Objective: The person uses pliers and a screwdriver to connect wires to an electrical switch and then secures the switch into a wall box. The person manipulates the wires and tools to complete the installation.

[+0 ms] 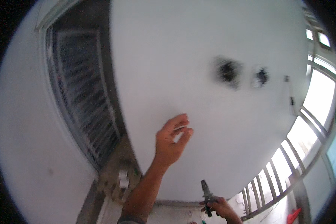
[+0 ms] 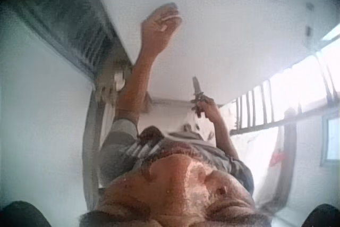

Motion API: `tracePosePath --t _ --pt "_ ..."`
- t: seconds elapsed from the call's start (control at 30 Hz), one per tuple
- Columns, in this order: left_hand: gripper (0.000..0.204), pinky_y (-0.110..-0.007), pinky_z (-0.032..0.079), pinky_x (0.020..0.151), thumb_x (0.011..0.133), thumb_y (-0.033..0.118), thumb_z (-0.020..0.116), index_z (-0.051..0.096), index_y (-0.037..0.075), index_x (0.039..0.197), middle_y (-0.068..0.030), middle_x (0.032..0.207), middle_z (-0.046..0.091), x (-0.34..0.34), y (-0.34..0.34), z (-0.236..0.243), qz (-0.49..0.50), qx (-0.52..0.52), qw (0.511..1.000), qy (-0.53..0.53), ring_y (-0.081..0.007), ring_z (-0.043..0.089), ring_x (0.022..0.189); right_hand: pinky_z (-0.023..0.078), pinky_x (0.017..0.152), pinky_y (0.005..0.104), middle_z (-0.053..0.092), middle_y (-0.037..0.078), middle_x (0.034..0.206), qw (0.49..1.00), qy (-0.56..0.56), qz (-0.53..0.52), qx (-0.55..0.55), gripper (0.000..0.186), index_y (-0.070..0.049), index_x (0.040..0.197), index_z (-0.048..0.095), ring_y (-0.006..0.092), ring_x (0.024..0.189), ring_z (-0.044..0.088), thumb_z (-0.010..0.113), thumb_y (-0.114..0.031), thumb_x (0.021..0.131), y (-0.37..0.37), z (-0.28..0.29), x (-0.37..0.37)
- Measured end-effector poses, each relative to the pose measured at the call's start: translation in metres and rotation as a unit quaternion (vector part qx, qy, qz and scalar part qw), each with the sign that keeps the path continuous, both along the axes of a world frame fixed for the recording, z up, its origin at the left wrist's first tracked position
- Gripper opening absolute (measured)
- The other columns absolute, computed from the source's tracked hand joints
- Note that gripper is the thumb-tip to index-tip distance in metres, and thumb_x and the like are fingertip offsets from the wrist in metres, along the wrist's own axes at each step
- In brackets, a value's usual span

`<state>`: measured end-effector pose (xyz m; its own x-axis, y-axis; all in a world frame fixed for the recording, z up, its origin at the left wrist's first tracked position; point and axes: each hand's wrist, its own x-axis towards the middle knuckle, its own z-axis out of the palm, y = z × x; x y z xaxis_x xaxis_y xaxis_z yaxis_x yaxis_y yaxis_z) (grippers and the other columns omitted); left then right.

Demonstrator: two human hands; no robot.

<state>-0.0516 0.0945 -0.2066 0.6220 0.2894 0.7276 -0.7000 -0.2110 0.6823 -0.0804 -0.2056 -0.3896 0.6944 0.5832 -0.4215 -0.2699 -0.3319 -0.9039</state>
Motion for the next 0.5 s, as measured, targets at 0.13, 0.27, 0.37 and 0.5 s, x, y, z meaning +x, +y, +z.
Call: tracePosePath --t 0.13,0.27,0.37,0.5 --pt "0.039 -0.034 0.056 0.096 0.095 0.009 0.072 0.062 0.000 0.131 -0.0101 0.123 0.068 -0.057 0.011 -0.147 0.037 -0.056 0.985 0.161 -0.0191 0.066 0.115 0.052 0.053 0.0308 0.074 0.012 0.091 0.999 -0.001 0.024 -0.029 0.028 0.005 0.112 0.065 0.0183 0.068 0.069 0.060 -0.015 0.093 0.012 -0.067 0.003" --pt "0.040 -0.039 0.056 0.092 0.098 0.035 0.068 0.067 0.004 0.122 -0.0134 0.119 0.071 -0.155 0.002 -0.355 0.185 0.012 0.858 0.480 -0.0260 0.070 0.109 0.052 0.053 0.0302 0.071 0.010 0.083 0.991 0.049 0.097 -0.079 0.031 0.003 0.113 0.063 0.0158 0.062 0.065 0.060 -0.024 0.097 0.034 -0.115 0.019" --pt "0.032 -0.051 0.055 0.070 0.094 0.035 0.067 0.067 0.003 0.088 -0.0186 0.088 0.069 -0.299 -0.050 -0.521 0.293 0.258 0.760 0.520 -0.0405 0.067 0.081 0.050 0.051 0.0300 0.070 0.008 0.082 0.965 0.034 0.209 -0.153 0.032 0.002 0.110 0.064 0.0140 0.060 0.063 0.059 -0.027 0.098 0.058 -0.164 0.026" --pt "0.056 -0.058 0.053 0.078 0.093 0.054 0.056 0.075 0.003 0.082 -0.0217 0.084 0.072 -0.503 -0.136 -0.611 0.121 0.183 0.512 0.831 -0.0416 0.070 0.086 0.047 0.047 0.0300 0.068 0.006 0.080 0.954 0.093 0.236 -0.159 0.033 0.001 0.107 0.065 0.0118 0.057 0.059 0.061 -0.030 0.098 0.105 -0.239 0.019"
